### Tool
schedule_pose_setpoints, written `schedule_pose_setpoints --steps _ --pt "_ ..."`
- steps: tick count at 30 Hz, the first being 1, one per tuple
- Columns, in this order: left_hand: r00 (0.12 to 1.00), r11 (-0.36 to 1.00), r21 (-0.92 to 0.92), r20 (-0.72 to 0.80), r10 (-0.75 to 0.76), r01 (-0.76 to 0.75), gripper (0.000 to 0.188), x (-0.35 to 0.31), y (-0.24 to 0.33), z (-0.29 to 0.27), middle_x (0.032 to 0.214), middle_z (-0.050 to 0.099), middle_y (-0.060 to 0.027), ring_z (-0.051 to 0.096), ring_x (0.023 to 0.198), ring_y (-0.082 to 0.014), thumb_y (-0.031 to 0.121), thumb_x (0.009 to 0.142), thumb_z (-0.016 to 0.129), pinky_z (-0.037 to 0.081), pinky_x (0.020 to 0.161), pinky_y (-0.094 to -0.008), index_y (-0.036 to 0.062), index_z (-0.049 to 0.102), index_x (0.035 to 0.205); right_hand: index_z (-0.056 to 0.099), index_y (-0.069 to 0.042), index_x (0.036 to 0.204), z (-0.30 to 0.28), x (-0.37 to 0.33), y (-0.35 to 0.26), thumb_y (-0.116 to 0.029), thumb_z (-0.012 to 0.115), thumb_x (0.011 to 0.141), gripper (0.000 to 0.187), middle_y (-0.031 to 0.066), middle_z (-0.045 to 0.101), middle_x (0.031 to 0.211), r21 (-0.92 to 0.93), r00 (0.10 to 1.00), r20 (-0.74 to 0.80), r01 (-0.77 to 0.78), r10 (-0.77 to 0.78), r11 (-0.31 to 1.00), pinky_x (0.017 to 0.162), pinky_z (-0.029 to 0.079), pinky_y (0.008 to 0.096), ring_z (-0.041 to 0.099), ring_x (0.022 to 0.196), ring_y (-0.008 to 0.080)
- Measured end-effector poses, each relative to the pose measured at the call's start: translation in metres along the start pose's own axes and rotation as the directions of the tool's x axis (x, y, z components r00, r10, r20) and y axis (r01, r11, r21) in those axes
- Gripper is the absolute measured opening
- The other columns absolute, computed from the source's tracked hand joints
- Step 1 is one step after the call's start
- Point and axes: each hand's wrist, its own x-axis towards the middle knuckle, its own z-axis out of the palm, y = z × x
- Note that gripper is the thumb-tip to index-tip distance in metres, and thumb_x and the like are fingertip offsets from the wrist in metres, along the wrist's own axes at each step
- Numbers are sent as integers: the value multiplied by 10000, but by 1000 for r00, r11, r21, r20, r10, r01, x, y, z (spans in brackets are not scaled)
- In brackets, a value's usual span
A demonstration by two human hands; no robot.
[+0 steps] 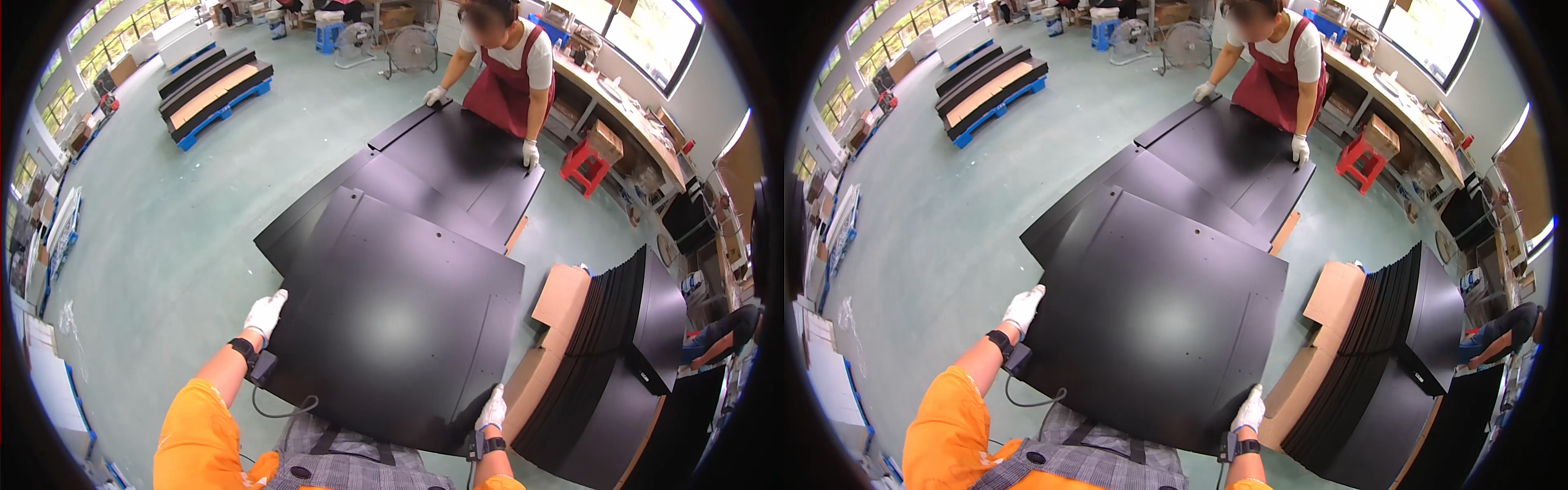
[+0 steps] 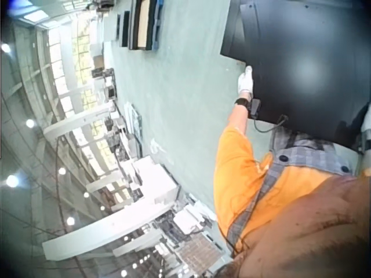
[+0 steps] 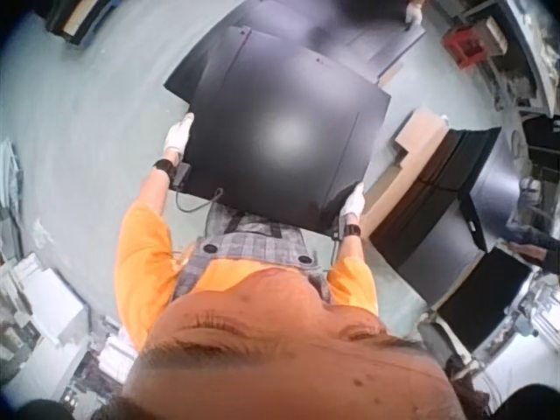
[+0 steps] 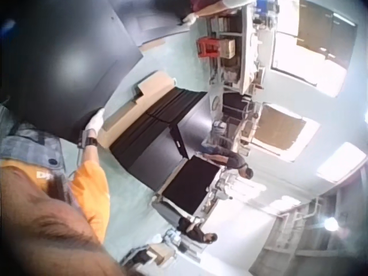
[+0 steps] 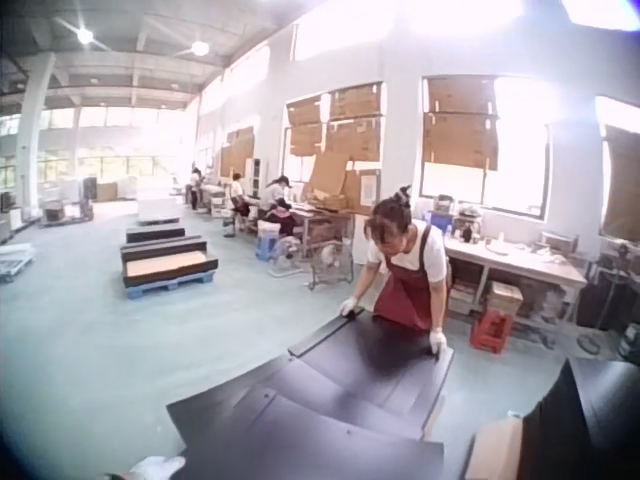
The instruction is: The recorder moves large black panels between stacks and uses a marker to label them in a furniture manufacturing facility.
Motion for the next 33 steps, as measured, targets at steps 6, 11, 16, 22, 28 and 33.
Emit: schedule_pose_setpoints --steps 6,11,16,22,28,33 --pt "998 1000 7 61 -6 6 649 87 48 -9 894 644 -95 568 794 -187 588 875 518 443 752 -338 -31 631 1036 603 66 1109 72 2 -20 -610 450 890 727 113 618 995 3 993 11 -115 115 993 798 443 346 550 875 217" --pt "991 991 71 89 103 -110 627 202 67 -10 862 637 -94 565 777 -199 590 870 523 440 746 -339 -17 631 980 589 61 1132 146 -15 -37 -561 440 925 672 113 628 1048 87 989 -43 -139 144 986 851 432 334 557 923 214" --pt "973 990 79 209 96 -114 629 278 107 -2 896 650 -115 581 782 -205 581 880 515 448 751 -348 -20 625 1028 561 68 1177 207 -28 -47 -552 452 927 677 115 620 1126 186 976 -164 -110 142 976 896 432 333 569 992 222" --pt "957 981 68 242 160 -182 639 336 122 15 952 657 -141 603 834 -234 564 890 499 460 787 -346 -34 624 1077 540 106 1189 245 -30 -68 -595 415 919 761 154 606 1173 158 974 -172 -122 149 980 935 410 338 566 1044 262" --pt "960 965 170 230 160 -202 775 361 115 23 1138 618 -174 601 976 -269 642 873 474 470 834 -345 -44 541 1226 568 87 1152 247 -18 -66 -558 337 957 712 202 628 1117 -170 972 -184 -178 146 969 930 412 368 579 1039 312" --pt "963 956 254 258 80 -147 853 347 131 19 1221 568 -211 568 1094 -284 675 859 460 458 901 -346 -63 476 1288 560 -8 1175 258 -30 -77 -527 316 962 611 234 580 1191 -397 957 -272 -208 102 894 955 413 438 527 1132 405"
